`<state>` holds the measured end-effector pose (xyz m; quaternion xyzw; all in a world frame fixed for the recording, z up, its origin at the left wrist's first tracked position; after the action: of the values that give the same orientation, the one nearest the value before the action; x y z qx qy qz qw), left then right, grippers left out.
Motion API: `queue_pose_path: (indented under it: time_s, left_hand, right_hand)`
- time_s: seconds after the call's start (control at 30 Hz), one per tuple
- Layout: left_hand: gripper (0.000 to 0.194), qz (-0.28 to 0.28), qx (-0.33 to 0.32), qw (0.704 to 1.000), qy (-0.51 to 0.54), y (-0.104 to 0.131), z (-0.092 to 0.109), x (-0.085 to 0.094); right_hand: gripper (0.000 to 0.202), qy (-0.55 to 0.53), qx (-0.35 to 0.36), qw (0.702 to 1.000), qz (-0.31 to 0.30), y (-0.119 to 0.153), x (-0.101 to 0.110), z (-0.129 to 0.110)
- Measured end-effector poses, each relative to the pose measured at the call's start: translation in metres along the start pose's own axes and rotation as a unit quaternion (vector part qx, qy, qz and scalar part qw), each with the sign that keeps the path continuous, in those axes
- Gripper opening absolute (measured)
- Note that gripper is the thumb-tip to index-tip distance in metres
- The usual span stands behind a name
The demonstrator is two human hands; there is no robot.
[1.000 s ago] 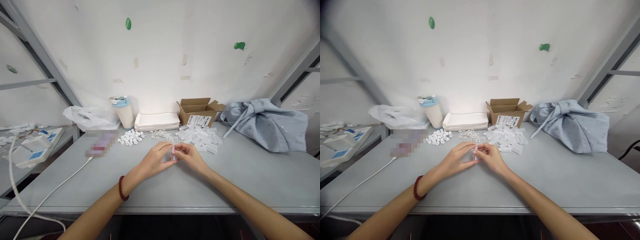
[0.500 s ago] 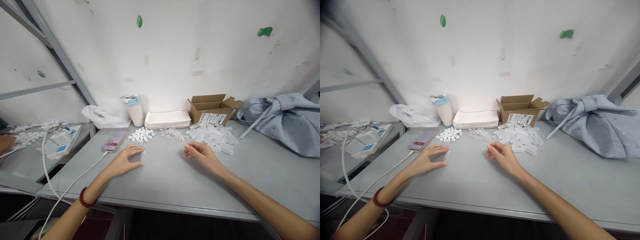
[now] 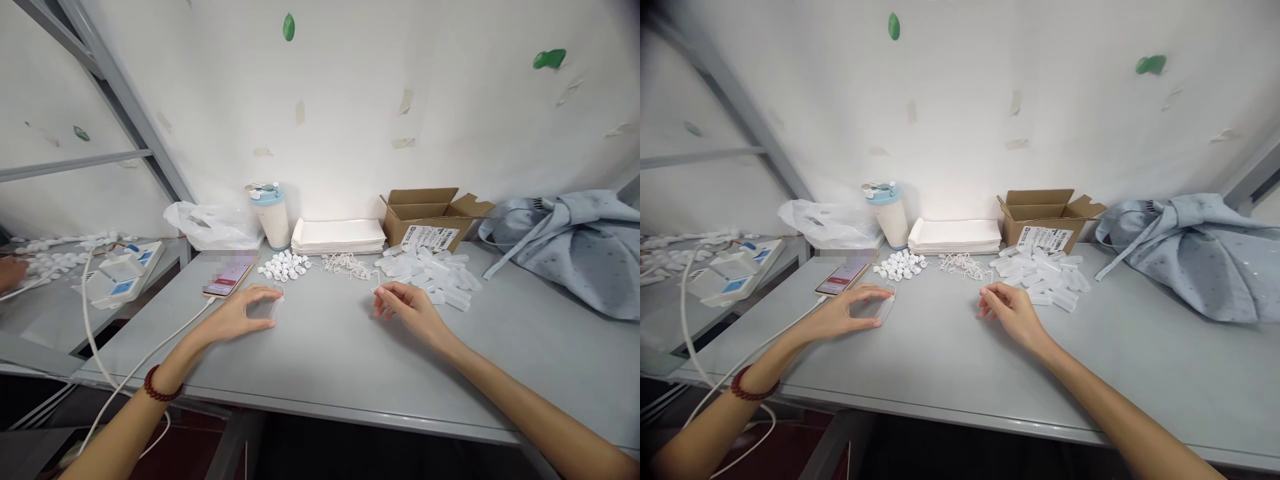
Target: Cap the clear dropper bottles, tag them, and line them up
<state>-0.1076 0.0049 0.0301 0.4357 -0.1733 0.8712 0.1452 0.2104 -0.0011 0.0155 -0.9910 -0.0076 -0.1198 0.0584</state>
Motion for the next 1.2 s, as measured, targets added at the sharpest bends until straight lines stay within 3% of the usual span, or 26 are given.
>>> queue_pose_path:
  time_s: [0.97, 1.2]
  left_hand:
    - [0.056, -0.025, 0.065, 0.997, 0.018, 0.001, -0.004, 0.000]
    - [0.061, -0.118, 0.080, 0.990, -0.010, 0.005, 0.002, 0.015]
  right_hand:
    - [0.033, 0.004, 0.005, 1.000, 0.001, 0.000, 0.002, -0.002]
    - [0.033, 0.014, 0.007, 1.000, 0.003, -0.001, 0.002, -0.002]
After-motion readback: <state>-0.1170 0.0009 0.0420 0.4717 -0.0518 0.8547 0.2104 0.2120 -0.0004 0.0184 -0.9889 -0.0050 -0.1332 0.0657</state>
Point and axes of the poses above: each hand's wrist, its own y-axis away from the middle knuckle, its own x-axis out of the back of the hand, z = x × y, the point moved 5 cm from there along -y, towards the middle knuckle, and after that the axes turned 7 degrees about z, right-handed, at the moved point
